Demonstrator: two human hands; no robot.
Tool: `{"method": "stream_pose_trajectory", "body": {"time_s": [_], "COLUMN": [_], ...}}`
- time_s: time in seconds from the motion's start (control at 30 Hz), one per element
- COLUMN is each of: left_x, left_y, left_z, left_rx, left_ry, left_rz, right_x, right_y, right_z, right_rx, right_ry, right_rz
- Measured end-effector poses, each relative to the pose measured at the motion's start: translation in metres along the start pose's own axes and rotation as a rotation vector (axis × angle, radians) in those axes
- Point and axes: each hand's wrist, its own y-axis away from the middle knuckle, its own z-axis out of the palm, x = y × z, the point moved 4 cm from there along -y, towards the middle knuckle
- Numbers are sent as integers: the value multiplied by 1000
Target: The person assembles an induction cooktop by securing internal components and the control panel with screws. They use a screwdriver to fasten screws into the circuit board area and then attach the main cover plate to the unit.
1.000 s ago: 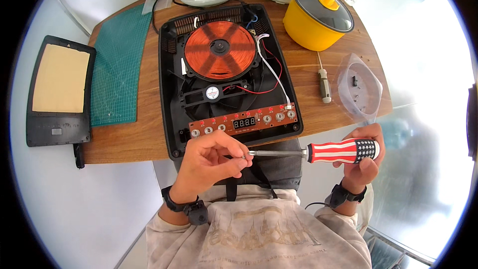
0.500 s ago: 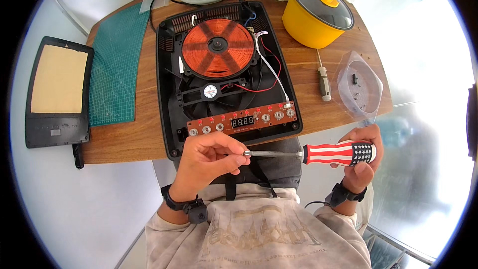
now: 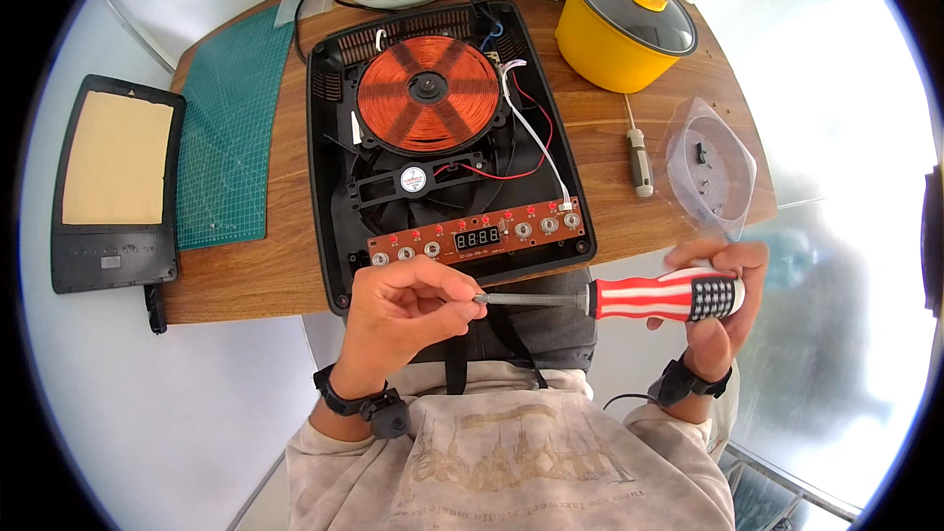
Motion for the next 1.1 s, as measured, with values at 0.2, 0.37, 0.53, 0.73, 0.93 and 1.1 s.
{"method": "stream_pose_trajectory", "body": {"time_s": [0.2,0.37,0.53,0.73,0.93,1.1], "left_x": [-2,-2,-8,-9,-4,22], "left_y": [0,-4,-8,-12,-14,-24], "left_z": [7,9,17,28,32,34], "left_rx": [-44,-24,-92,-183,-157,23], "left_ry": [1,37,51,20,-42,-962], "left_rz": [20,27,22,-61,-5,694], "right_x": [-3,-12,-8,-14,-32,-47], "right_y": [-6,-2,-2,-1,-2,-12], "right_z": [3,16,7,6,-12,-15], "right_rx": [46,64,94,270,350,354], "right_ry": [-78,-36,95,323,404,424], "right_rz": [-121,-106,-372,-381,-497,-452]}}
